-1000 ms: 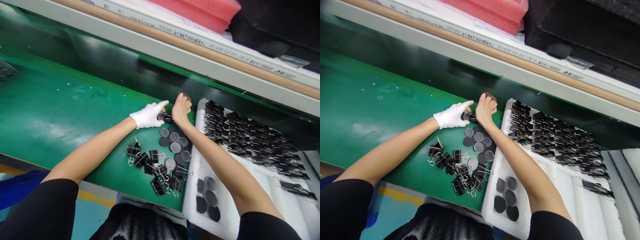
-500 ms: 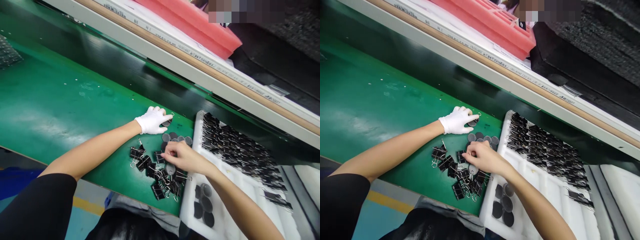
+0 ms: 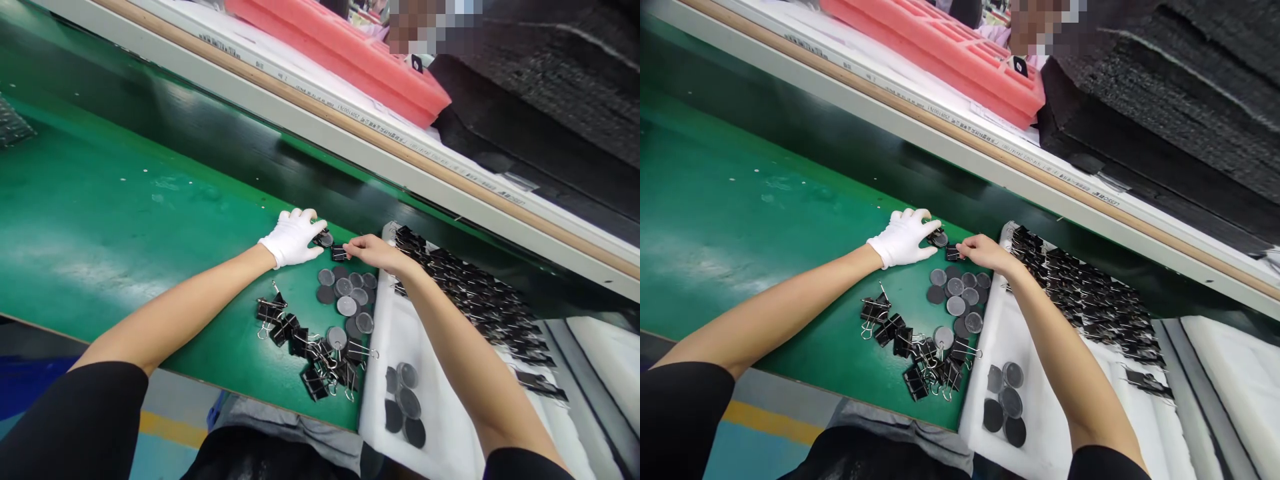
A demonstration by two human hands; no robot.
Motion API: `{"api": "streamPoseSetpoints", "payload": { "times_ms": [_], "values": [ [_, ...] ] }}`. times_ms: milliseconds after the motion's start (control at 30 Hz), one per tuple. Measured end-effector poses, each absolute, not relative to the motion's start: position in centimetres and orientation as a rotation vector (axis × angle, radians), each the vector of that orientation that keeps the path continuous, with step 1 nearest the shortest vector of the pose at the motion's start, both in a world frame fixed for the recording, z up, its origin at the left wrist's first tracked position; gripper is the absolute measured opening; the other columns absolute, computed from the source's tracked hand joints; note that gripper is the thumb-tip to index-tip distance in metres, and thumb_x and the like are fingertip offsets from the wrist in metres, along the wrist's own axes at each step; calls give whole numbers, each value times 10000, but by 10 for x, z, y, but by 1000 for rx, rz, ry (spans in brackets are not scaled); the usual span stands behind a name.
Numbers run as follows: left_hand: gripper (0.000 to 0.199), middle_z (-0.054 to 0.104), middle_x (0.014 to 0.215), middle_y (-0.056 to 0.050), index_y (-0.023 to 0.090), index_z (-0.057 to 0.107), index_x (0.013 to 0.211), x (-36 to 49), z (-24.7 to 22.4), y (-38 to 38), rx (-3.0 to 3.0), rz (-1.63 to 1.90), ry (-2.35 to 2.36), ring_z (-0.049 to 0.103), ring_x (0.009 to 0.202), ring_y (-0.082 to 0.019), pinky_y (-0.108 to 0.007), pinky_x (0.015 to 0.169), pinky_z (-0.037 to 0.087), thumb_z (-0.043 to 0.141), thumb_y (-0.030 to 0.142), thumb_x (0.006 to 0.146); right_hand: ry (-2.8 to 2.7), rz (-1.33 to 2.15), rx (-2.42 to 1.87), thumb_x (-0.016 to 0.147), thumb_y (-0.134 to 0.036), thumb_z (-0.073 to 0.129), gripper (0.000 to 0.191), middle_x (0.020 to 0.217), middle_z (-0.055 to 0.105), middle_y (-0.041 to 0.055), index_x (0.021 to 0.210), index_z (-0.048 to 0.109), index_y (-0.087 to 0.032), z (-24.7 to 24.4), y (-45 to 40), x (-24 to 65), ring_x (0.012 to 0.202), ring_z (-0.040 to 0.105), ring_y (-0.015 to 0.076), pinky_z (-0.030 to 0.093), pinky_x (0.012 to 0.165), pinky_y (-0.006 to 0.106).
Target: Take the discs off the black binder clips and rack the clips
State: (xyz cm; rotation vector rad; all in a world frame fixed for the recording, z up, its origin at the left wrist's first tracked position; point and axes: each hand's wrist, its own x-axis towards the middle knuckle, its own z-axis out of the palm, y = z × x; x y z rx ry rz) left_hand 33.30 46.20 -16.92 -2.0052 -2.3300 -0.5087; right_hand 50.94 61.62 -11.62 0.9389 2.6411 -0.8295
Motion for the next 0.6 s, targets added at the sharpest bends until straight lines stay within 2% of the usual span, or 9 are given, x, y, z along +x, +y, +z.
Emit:
{"api": "streamPoseSetpoints", "payload": {
  "times_ms": [100, 233, 333, 500, 600],
  "values": [
    [574, 568, 1340, -181, 230, 634, 1339, 331, -171, 463, -1935, -529, -2348, 507, 1192, -407, -526, 932, 381, 649, 566, 874, 2656, -863, 949, 804, -817, 504, 625, 588, 399, -27, 684, 608, -212, -121, 618, 508, 623, 377, 160, 282, 615, 318],
    [483, 517, 1478, -156, 207, 661, 1236, 330, -175, 466, -1967, -603, -2258, 461, 1303, -398, -510, 984, 364, 690, 518, 868, 2619, -860, 970, 813, -782, 527, 598, 561, 384, -29, 679, 629, -208, -122, 618, 508, 604, 366, 156, 269, 610, 322],
    [424, 594, 1377, -149, 201, 653, 1229, 331, -175, 468, -2023, -565, -2262, 515, 1233, -367, -490, 971, 362, 667, 481, 911, 2663, -848, 1009, 826, -756, 526, 585, 549, 389, -27, 676, 643, -203, -126, 618, 507, 600, 372, 155, 269, 615, 326],
    [529, 625, 1267, -155, 238, 618, 1384, 332, -171, 469, -2013, -505, -2326, 537, 1184, -373, -464, 921, 370, 660, 510, 932, 2638, -846, 1033, 848, -739, 492, 584, 579, 443, -10, 687, 652, -201, -132, 622, 508, 622, 429, 167, 298, 628, 328],
    [438, 623, 1301, -132, 277, 708, 1260, 329, -171, 468, -2003, -575, -2358, 532, 1208, -375, -474, 939, 371, 654, 553, 925, 2672, -706, 1111, 884, -759, 462, 582, 690, 556, 24, 787, 642, -214, -130, 622, 507, 717, 529, 211, 375, 698, 344]
  ]
}}
